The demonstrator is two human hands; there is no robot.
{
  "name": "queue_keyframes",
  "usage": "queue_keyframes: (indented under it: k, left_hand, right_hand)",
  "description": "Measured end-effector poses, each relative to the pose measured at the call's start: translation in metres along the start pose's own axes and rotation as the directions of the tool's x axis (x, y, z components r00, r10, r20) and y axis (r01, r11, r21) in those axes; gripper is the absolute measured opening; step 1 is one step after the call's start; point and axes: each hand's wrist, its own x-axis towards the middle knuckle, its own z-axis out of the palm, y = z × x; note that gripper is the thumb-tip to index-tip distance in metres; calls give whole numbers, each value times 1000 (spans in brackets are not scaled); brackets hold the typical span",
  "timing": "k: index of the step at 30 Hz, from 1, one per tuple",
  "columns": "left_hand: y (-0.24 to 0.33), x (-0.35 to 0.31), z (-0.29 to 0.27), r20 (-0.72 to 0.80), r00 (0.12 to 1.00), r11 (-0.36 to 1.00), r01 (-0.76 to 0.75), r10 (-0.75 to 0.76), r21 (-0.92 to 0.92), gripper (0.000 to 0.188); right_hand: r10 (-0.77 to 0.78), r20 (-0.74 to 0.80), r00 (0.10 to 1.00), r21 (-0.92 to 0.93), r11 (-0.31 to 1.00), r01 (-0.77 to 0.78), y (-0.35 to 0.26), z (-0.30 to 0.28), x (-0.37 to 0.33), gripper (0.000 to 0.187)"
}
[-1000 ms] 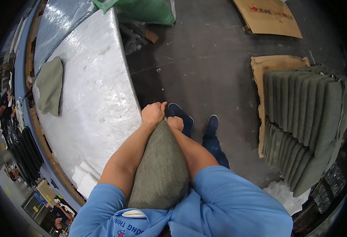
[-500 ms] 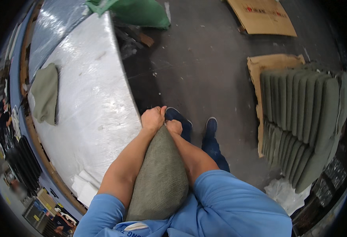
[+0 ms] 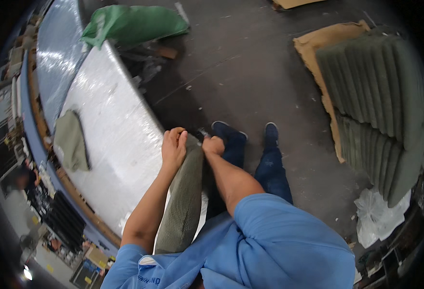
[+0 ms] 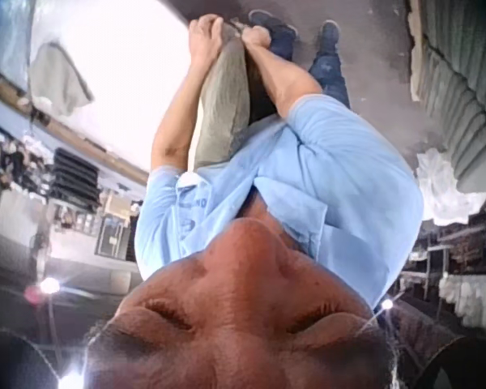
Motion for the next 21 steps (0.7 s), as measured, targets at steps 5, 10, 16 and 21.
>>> queue_keyframes:
  k: [5,10,16,21]
  left_hand:
    - [68,-87,-155,543,830,680,325,129,-657,66]
    - [154,-154,-222,491,840,950,-84,230,-301,98]
    - [157,-197,-222,363,931,971,129,-48,-202,92]
    - [144,-200,-257,201,942,952,292,-270,-91,84]
  right_hand:
    - [-274,67,959,-177,943,282,6,-10,2,58]
    - [-269,403,875,466,883,57,0,-37,-19,36]
    - [-500,454,737,324,864,387,-24,-126,-73,26]
    - [-603,504,618,379,798,470,-45,-205,-90,17]
